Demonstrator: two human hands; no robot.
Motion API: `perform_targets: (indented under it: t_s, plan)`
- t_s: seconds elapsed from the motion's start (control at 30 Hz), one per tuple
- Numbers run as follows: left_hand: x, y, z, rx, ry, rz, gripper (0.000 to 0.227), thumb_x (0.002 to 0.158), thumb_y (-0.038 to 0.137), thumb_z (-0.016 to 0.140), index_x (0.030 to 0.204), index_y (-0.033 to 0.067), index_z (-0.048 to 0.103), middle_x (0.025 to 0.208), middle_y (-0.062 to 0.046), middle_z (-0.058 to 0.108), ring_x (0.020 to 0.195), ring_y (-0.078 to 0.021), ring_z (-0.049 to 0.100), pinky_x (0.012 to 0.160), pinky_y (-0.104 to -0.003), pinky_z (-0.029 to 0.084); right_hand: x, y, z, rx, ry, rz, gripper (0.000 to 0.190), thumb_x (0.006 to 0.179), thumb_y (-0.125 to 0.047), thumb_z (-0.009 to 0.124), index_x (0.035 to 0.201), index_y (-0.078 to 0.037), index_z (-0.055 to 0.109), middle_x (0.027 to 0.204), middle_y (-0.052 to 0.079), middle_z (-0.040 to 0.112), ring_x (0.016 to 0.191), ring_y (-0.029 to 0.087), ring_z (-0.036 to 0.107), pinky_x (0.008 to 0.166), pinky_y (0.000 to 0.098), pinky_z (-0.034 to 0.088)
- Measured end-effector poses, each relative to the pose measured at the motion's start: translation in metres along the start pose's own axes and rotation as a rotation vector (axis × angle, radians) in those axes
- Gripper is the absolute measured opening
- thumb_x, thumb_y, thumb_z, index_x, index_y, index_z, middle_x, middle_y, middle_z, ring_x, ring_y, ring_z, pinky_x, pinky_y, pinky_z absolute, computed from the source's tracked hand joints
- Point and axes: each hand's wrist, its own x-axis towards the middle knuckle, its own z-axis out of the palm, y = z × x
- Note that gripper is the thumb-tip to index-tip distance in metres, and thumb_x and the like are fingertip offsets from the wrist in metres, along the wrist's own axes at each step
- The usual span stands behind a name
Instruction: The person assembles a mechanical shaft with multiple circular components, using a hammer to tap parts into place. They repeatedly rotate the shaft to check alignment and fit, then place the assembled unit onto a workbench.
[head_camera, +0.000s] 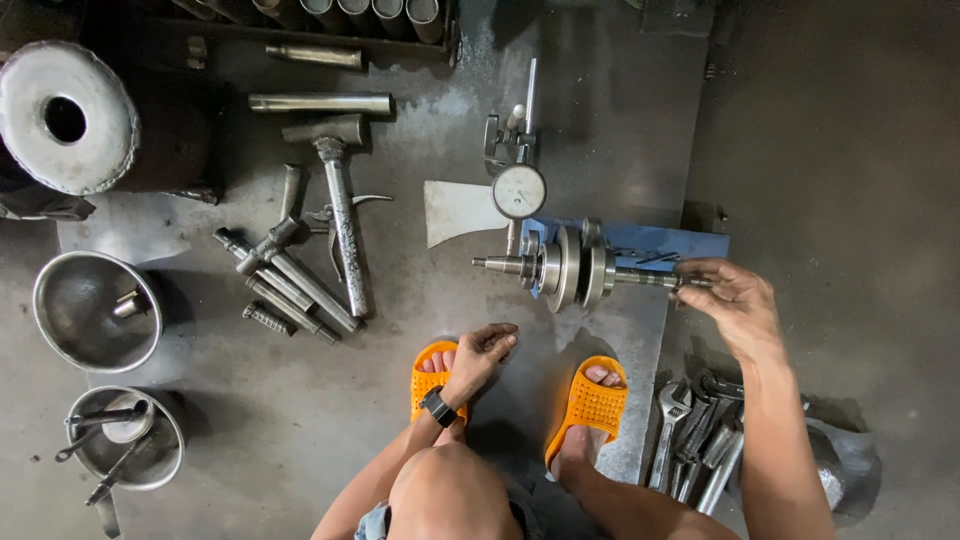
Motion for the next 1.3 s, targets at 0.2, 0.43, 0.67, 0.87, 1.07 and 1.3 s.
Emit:
perform_targets:
  t_s: [0.2, 0.43, 0.67, 0.87, 1.07, 1.3]
  plan:
    - [-0.004, 0.010, 0.002, 0.001, -0.008, -0.015, 0.028, 0.080, 0.019, 0.071, 0.102, 0.0020, 0.067, 0.075, -0.009, 0.066, 0.062, -0.0088, 0.055, 0.056, -0.021, 0.050, 0.005, 0.023, -0.005, 0.033, -0.028, -0.021, 0.010, 0.084, -0.005, 0.062, 0.080, 0.004, 0.064, 0.068, 0.019, 0.061, 0.058, 0.025, 0.062, 0.054, 0.0355, 0.053]
    - [-0.004, 0.013, 0.001, 0.016, -0.013, -0.028, 0.027, 0.082, 0.019, 0.070, 0.102, 0.0020, 0.067, 0.079, -0.012, 0.067, 0.063, -0.0099, 0.056, 0.057, -0.022, 0.050, 0.001, 0.003, 0.003, 0.035, -0.034, -0.005, 0.018, 0.082, -0.006, 0.061, 0.095, 0.006, 0.063, 0.075, 0.020, 0.062, 0.067, 0.026, 0.063, 0.063, 0.0376, 0.054]
    - [-0.002, 0.006, 0.000, 0.024, -0.019, -0.020, 0.027, 0.081, 0.019, 0.070, 0.102, 0.0015, 0.067, 0.078, -0.012, 0.067, 0.064, -0.0105, 0.057, 0.057, -0.022, 0.050, -0.001, 0.010, 0.010, -0.047, 0.050, 0.015, 0.023, 0.090, -0.014, 0.055, 0.082, 0.006, 0.063, 0.067, 0.018, 0.058, 0.065, 0.025, 0.060, 0.063, 0.0391, 0.051]
    - [-0.004, 0.011, 0.001, 0.048, -0.013, -0.029, 0.029, 0.081, 0.021, 0.070, 0.102, 0.0009, 0.067, 0.081, -0.012, 0.068, 0.066, -0.0106, 0.056, 0.058, -0.023, 0.049, 0.003, 0.008, 0.009, -0.042, 0.024, -0.099, 0.012, 0.081, -0.007, 0.066, 0.072, 0.001, 0.064, 0.062, 0.016, 0.060, 0.059, 0.022, 0.062, 0.056, 0.0343, 0.052]
    - [-0.005, 0.016, 0.003, 0.042, -0.019, -0.018, 0.027, 0.083, 0.020, 0.068, 0.102, 0.0009, 0.068, 0.078, -0.012, 0.067, 0.065, -0.0119, 0.057, 0.057, -0.024, 0.050, 0.002, 0.005, 0.005, -0.008, 0.025, -0.046, 0.017, 0.072, -0.003, 0.071, 0.088, 0.002, 0.065, 0.075, 0.015, 0.063, 0.070, 0.022, 0.063, 0.064, 0.0349, 0.054]
    - [-0.002, 0.005, 0.001, 0.060, -0.014, -0.011, 0.027, 0.083, 0.022, 0.068, 0.100, 0.0011, 0.068, 0.077, -0.013, 0.067, 0.065, -0.0126, 0.057, 0.057, -0.025, 0.050, 0.003, 0.013, 0.002, 0.077, 0.001, -0.007, 0.029, 0.084, -0.018, 0.060, 0.103, 0.003, 0.061, 0.086, 0.020, 0.063, 0.076, 0.026, 0.064, 0.068, 0.0376, 0.053]
